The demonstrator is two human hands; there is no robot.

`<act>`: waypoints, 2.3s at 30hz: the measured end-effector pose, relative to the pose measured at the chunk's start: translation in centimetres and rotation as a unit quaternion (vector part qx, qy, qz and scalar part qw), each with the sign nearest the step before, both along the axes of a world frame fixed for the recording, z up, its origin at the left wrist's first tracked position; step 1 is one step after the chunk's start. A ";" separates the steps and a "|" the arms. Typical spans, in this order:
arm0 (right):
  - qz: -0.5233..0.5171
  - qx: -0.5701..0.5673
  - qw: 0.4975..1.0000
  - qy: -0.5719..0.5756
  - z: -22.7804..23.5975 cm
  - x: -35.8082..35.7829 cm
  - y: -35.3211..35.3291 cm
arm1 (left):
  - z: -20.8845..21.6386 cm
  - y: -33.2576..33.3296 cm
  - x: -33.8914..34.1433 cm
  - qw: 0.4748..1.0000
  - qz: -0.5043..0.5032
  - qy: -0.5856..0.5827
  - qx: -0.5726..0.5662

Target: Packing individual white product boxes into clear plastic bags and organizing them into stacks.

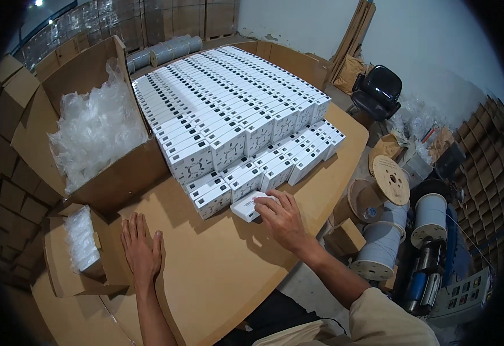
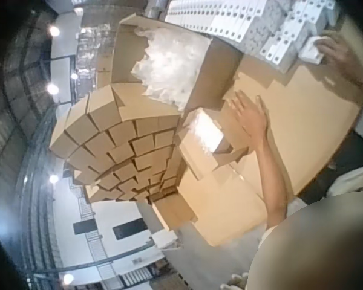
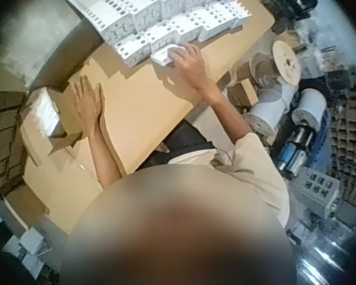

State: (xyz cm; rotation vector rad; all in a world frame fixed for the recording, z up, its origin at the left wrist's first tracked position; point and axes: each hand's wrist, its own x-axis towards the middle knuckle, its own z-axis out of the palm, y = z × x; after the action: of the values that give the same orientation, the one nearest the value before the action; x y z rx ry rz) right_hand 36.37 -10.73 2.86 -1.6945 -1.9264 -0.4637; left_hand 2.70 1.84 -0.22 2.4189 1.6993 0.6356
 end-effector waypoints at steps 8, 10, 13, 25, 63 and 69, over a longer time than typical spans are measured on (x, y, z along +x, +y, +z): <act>0.071 -0.053 0.993 0.080 2.7 -3.2 -0.9 | 4.2 -2.0 1.2 0.943 -0.100 -0.290 -0.126; 0.098 -0.081 0.987 0.101 3.4 -4.7 -0.3 | 5.0 -2.5 1.6 0.880 -0.150 -0.355 -0.277; 0.143 -0.113 0.974 0.137 3.7 -7.4 1.3 | 5.9 -2.8 1.5 0.816 -0.168 -0.391 -0.392; 0.231 -0.024 0.929 0.289 1.8 -17.7 10.1 | 3.8 0.1 -1.3 0.768 0.010 -0.596 -0.236; 0.202 -0.143 0.839 0.485 -4.9 -17.2 15.9 | 1.3 1.1 -2.2 0.920 0.015 -0.388 0.052; 0.179 -0.136 0.824 0.521 -5.3 -17.3 15.9 | 5.7 0.8 -0.6 0.914 -0.009 -0.327 0.241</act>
State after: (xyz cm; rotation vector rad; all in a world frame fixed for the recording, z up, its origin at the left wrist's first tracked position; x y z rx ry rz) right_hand 19.05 5.20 -2.39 -1.2253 -1.3936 0.7842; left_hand 2.06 2.61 5.48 2.0763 1.3293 1.7938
